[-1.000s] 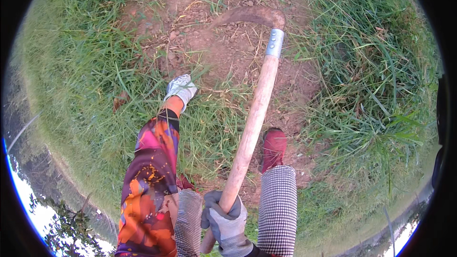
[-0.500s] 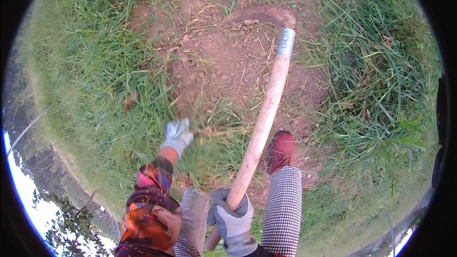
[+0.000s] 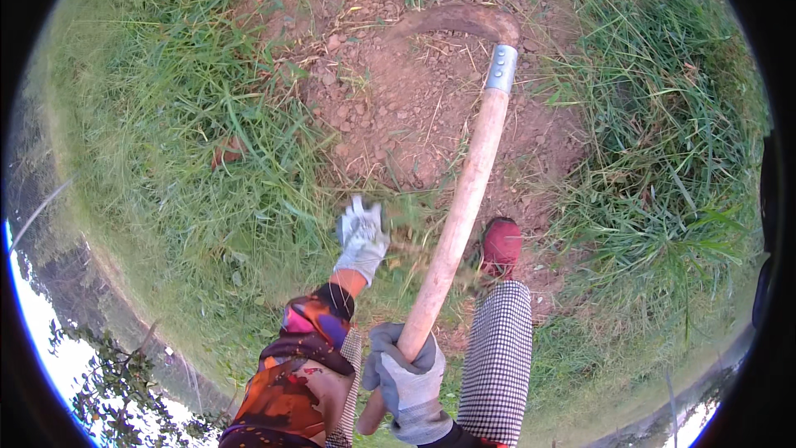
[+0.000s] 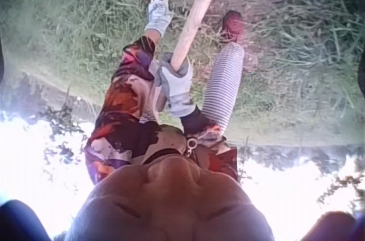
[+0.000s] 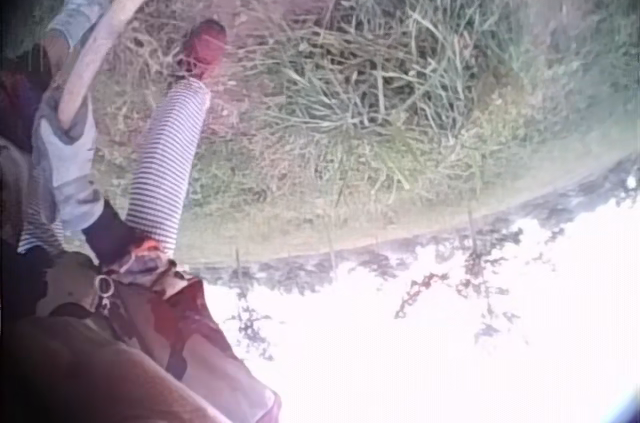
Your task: The person uses a hoe to loosen soil and remove weeds from a grassy area. They repeatedly strike the ground, pull up weeds by hand, and clear patches of vegetation.
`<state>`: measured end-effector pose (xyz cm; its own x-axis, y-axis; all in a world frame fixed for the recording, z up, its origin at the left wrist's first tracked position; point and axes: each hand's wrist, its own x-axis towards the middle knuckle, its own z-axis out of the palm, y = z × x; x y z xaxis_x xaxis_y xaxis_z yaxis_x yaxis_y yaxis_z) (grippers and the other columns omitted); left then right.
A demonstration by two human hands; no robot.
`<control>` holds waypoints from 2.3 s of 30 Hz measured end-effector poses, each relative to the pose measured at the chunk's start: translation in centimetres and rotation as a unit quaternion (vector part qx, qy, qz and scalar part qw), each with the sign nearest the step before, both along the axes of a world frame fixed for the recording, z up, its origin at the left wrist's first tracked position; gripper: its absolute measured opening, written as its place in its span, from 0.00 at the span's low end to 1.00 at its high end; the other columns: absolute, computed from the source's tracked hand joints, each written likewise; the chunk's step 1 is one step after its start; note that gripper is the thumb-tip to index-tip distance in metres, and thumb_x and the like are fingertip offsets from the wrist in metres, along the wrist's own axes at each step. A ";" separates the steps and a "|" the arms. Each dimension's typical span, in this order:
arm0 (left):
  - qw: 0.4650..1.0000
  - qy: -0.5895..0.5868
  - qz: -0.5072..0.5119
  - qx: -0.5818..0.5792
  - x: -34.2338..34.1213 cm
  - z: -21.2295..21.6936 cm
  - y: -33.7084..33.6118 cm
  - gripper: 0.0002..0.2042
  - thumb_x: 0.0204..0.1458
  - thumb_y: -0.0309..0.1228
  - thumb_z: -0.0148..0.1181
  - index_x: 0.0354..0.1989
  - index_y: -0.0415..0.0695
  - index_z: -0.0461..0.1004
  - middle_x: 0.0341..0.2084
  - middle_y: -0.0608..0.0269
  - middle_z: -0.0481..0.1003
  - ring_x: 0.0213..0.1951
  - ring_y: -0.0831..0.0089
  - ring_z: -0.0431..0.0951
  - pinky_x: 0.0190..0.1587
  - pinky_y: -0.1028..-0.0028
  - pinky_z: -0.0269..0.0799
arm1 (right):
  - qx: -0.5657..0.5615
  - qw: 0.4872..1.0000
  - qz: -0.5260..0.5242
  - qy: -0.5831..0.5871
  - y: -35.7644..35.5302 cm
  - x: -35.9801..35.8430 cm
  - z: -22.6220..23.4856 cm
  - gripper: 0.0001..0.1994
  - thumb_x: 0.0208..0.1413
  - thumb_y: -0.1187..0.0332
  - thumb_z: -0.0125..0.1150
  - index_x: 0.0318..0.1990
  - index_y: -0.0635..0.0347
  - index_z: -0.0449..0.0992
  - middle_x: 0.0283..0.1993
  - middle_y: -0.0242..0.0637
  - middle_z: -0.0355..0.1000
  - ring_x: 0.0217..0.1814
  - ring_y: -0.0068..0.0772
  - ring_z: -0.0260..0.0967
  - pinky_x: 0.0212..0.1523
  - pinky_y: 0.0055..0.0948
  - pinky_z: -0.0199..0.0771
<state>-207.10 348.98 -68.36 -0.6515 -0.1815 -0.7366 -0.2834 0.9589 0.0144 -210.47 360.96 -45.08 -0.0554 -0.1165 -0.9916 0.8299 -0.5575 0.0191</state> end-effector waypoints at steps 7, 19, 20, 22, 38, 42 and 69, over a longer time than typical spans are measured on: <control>0.979 0.087 0.114 -0.147 -7.1 -1.8 -1.6 0.40 0.28 0.42 0.69 0.55 0.49 0.59 0.60 0.50 0.46 0.56 0.52 0.54 0.56 0.59 0.53 | 0.000 0.998 0.059 0.010 -0.8 0.0 0.4 0.06 0.47 0.77 0.52 0.34 0.68 0.67 0.21 0.36 0.64 0.14 0.26 0.61 0.14 0.22 0.62; 0.912 -0.036 0.386 -0.132 -6.4 -3.9 -2.4 0.49 0.36 0.43 0.65 0.62 0.38 0.38 0.50 0.38 0.59 0.49 0.51 0.67 0.50 0.64 0.65 | -0.028 0.999 0.024 0.025 -0.4 0.5 0.2 0.07 0.47 0.79 0.53 0.36 0.66 0.67 0.19 0.33 0.63 0.15 0.23 0.61 0.15 0.22 0.63; 0.915 -0.054 0.379 -0.131 -6.5 -3.7 -2.2 0.50 0.35 0.43 0.65 0.62 0.38 0.38 0.49 0.41 0.62 0.48 0.54 0.69 0.49 0.66 0.65 | -0.027 0.999 0.022 0.031 -0.4 0.3 0.2 0.07 0.47 0.79 0.53 0.36 0.66 0.67 0.19 0.33 0.63 0.15 0.23 0.61 0.15 0.22 0.63; 0.925 -0.069 0.352 -0.124 -6.3 -3.5 -1.8 0.48 0.35 0.43 0.65 0.61 0.37 0.42 0.41 0.49 0.71 0.44 0.60 0.73 0.48 0.68 0.67 | -0.020 0.999 0.020 0.035 -0.3 0.1 0.3 0.07 0.47 0.79 0.53 0.35 0.66 0.67 0.19 0.33 0.63 0.14 0.23 0.61 0.15 0.22 0.63; 0.949 -0.178 0.260 0.021 -5.2 -7.3 -10.2 0.18 0.43 0.41 0.57 0.36 0.38 0.73 0.39 0.46 0.73 0.42 0.55 0.73 0.43 0.67 0.69 | -0.073 0.996 0.018 0.055 0.3 0.1 1.7 0.08 0.47 0.77 0.52 0.36 0.67 0.66 0.18 0.35 0.63 0.14 0.26 0.61 0.14 0.23 0.63; 0.978 -0.135 0.127 0.092 -5.1 -2.3 -2.7 0.18 0.41 0.42 0.55 0.35 0.41 0.74 0.33 0.48 0.74 0.38 0.54 0.74 0.41 0.63 0.68 | -0.011 0.996 0.035 0.081 1.2 1.1 0.4 0.09 0.45 0.75 0.53 0.35 0.67 0.66 0.17 0.34 0.62 0.13 0.26 0.61 0.14 0.24 0.63; 0.968 0.021 -0.163 0.188 4.4 -6.2 -4.0 0.25 0.43 0.38 0.53 0.54 0.53 0.61 0.57 0.49 0.56 0.58 0.49 0.55 0.60 0.58 0.48 | -0.011 0.997 0.024 0.069 -0.4 1.5 1.3 0.07 0.47 0.78 0.54 0.34 0.65 0.66 0.17 0.32 0.62 0.13 0.23 0.60 0.14 0.21 0.62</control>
<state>-202.66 344.95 -74.59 -0.6594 0.3140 -0.6831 0.0408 0.9222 0.3845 -208.95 360.56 -43.76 -0.1850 -0.1442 -0.9721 0.8513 -0.5177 -0.0852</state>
